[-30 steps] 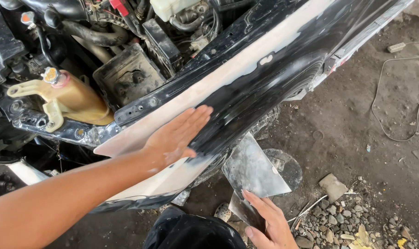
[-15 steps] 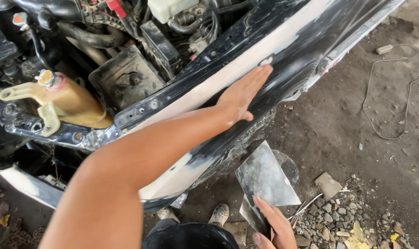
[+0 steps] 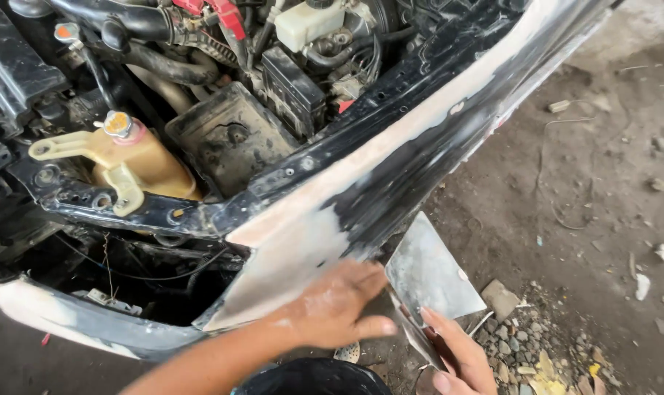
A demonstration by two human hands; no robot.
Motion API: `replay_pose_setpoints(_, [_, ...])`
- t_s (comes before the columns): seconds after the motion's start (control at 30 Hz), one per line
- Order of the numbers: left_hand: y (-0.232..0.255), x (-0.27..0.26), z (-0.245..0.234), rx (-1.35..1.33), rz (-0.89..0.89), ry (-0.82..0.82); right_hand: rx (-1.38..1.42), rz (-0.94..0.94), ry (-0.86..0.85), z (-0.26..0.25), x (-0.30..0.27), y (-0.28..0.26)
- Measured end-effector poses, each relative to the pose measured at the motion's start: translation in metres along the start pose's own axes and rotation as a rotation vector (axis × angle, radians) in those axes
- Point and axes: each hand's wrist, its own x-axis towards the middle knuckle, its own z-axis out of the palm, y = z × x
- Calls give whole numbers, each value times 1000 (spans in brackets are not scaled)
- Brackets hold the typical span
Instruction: The person uses metal sanding blocks to smooth a white filler patch on the front bumper of a car. They switch between blocks and occasionally touch the surface with their hand to check the texture.
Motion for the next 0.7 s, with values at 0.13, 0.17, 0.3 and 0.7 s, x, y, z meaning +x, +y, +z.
replay_pose_setpoints(0.13, [17,-44,-8,-675,79,246,53,99,-63,47,-10,-29])
replay_pose_setpoints(0.17, [17,-57,-6,-784,86,355,88,90,-81,68,-7,-38])
replay_pose_setpoints(0.3, [-12,-101,28,-953,-172,280,135,193,-28,149,-9,-58])
replay_pose_setpoints(0.7, [-49,-188,42,-2213,-92,224,-233,-36,-153,290,-43,-56])
